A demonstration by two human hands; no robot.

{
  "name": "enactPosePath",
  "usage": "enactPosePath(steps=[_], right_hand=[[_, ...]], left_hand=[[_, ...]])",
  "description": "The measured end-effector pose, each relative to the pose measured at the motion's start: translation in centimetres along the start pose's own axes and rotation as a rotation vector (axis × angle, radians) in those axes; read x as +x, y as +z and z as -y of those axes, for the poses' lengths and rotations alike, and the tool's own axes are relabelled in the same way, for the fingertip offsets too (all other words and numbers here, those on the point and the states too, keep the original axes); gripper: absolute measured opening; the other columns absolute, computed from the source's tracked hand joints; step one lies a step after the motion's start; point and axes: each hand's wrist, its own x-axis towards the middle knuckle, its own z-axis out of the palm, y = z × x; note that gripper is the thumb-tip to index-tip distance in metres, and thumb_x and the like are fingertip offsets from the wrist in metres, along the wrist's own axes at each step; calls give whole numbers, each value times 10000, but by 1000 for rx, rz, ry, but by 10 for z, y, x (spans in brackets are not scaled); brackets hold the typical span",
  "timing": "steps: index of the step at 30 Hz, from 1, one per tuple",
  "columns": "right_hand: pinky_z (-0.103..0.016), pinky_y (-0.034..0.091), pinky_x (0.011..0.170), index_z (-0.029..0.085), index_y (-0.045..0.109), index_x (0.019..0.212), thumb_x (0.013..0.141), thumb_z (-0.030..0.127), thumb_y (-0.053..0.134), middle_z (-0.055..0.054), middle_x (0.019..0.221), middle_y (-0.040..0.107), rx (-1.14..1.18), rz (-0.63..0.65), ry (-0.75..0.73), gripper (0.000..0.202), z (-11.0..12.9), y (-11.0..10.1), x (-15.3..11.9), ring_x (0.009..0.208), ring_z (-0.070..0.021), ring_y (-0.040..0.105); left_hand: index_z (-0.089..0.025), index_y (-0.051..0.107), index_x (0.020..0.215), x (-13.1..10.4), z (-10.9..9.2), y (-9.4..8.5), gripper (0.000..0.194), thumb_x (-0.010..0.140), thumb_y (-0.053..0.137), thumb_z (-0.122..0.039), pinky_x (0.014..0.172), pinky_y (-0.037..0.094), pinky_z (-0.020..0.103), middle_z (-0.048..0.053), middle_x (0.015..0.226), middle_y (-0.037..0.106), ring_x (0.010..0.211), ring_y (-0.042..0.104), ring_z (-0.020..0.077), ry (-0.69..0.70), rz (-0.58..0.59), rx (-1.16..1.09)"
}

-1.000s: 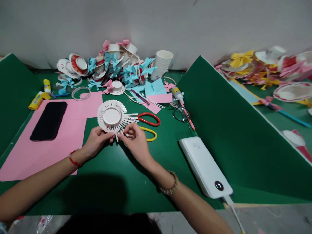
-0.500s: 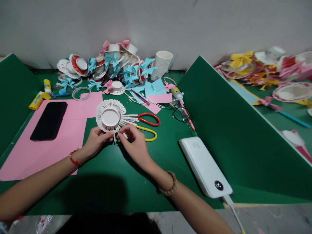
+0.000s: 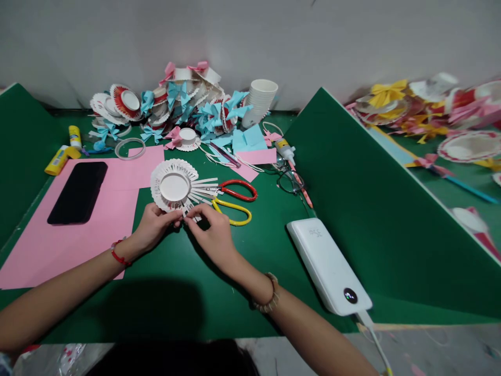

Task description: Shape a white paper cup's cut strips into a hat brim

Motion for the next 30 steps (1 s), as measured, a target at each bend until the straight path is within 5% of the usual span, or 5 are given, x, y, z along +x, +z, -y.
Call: enactPosePath(steps=[16,22,30], right_hand=[[-267,464,615,206,576,731,750,153,566,-8,721,663,-1,17,9,57,2,-1,-1,653,-145,600],[-294,458,681,173,588,919,859,109,418,-84,860,657,-386,61,-332,191,-4,-2,-3,767,-177,595],[-298,317,581,253,653,819,867,179,492,-48,803,583,-726,-182,-538,183,-2,-1,-6,694,-166,470]], left_hand=[[-109,554,589,0,-1,0,221,633,692,-276,461,381,196,-19,483,539,449,474,63,-1,-18,77],[-115,543,629,2,1,3,230,601,711,-270,442,373,184,-31,504,531,444,459,54,12,-74,32],[-131,524,588,0,2,4,225,611,687,-285,436,353,194,-31,469,509,428,443,63,49,-121,118]])
